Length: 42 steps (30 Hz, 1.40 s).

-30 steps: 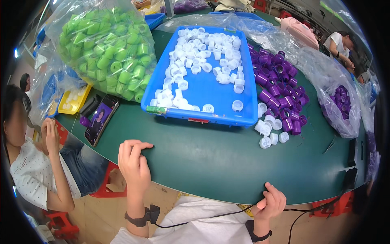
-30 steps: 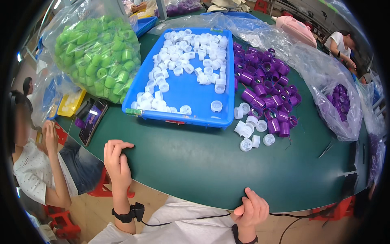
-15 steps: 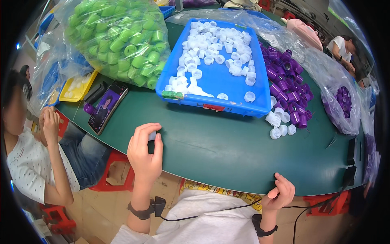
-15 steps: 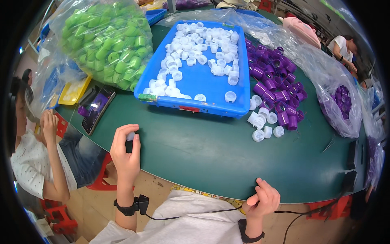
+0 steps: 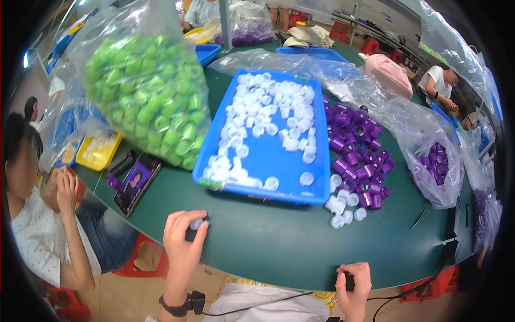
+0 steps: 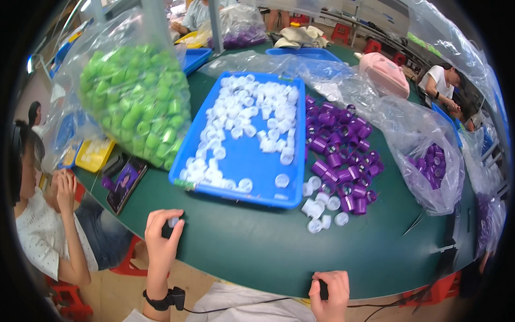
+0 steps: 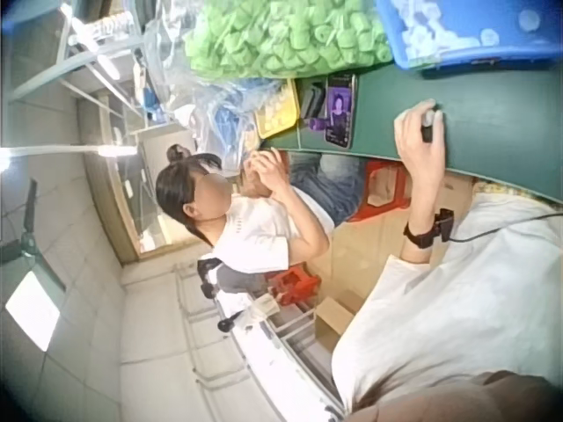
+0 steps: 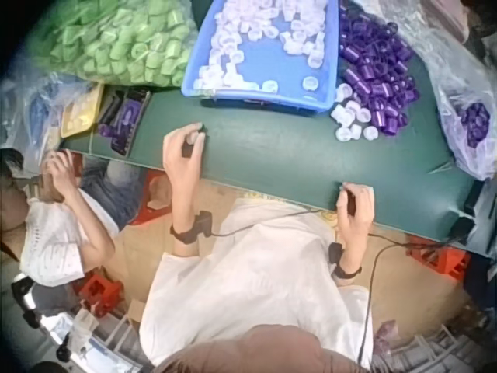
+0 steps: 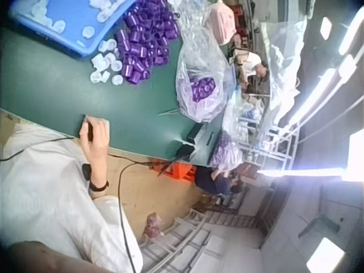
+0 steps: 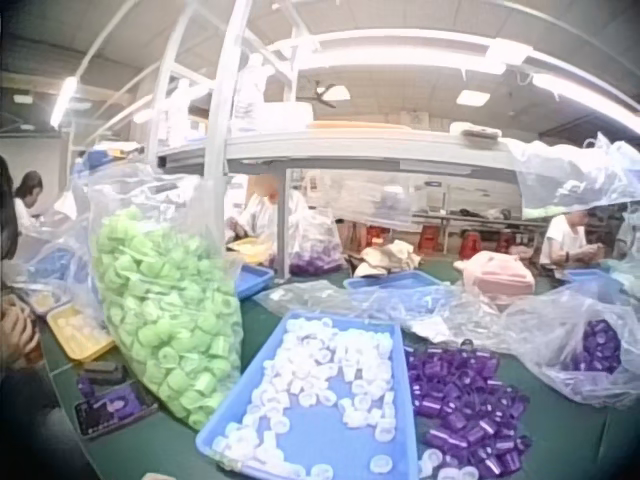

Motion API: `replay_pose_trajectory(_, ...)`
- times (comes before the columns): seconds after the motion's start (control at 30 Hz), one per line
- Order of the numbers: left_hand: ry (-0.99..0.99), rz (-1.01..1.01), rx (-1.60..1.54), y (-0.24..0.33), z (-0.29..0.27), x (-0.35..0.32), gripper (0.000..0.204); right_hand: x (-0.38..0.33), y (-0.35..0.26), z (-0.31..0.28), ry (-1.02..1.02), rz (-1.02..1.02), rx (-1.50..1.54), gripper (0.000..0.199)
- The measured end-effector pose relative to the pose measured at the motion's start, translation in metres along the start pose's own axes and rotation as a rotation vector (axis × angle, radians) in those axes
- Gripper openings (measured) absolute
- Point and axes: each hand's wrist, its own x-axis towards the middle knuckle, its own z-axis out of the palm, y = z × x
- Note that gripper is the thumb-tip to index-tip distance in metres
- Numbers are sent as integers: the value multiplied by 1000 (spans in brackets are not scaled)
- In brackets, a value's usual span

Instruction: Assembling small white and purple plastic cap components at a workshop table.

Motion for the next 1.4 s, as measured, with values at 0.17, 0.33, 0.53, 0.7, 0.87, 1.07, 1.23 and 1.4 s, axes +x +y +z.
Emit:
replay_pose_trajectory(0.17,-210,26,-23,33,16,14,18,38,2,-23,-268,116,-21,6)
replay_pose_trajectory(0.33,-354,183,91,48,28,16,22,57,20,-21,-259,49,79,11)
replay_pose_trajectory(0.53,-409,18,167,55,39,19,19,64,35,-21,-275,102,136,11)
replay_pose_trajectory(0.7,-335,-32,346,54,35,15,17,68,38,-22,-291,147,197,11)
replay_pose_trajectory(0.87,-346,-50,306,48,33,9,16,67,38,-20,-262,99,144,11)
replay_pose_trajectory(1.07,-310,-40,208,58,41,17,16,64,38,-22,-241,108,138,13)
replay_pose_trajectory(1.23,-256,97,129,36,32,10,17,49,33,-8,-290,-27,-55,11)
replay_pose_trajectory(1.4,-250,96,25,39,27,1,21,31,28,-6,-178,-69,-170,22)
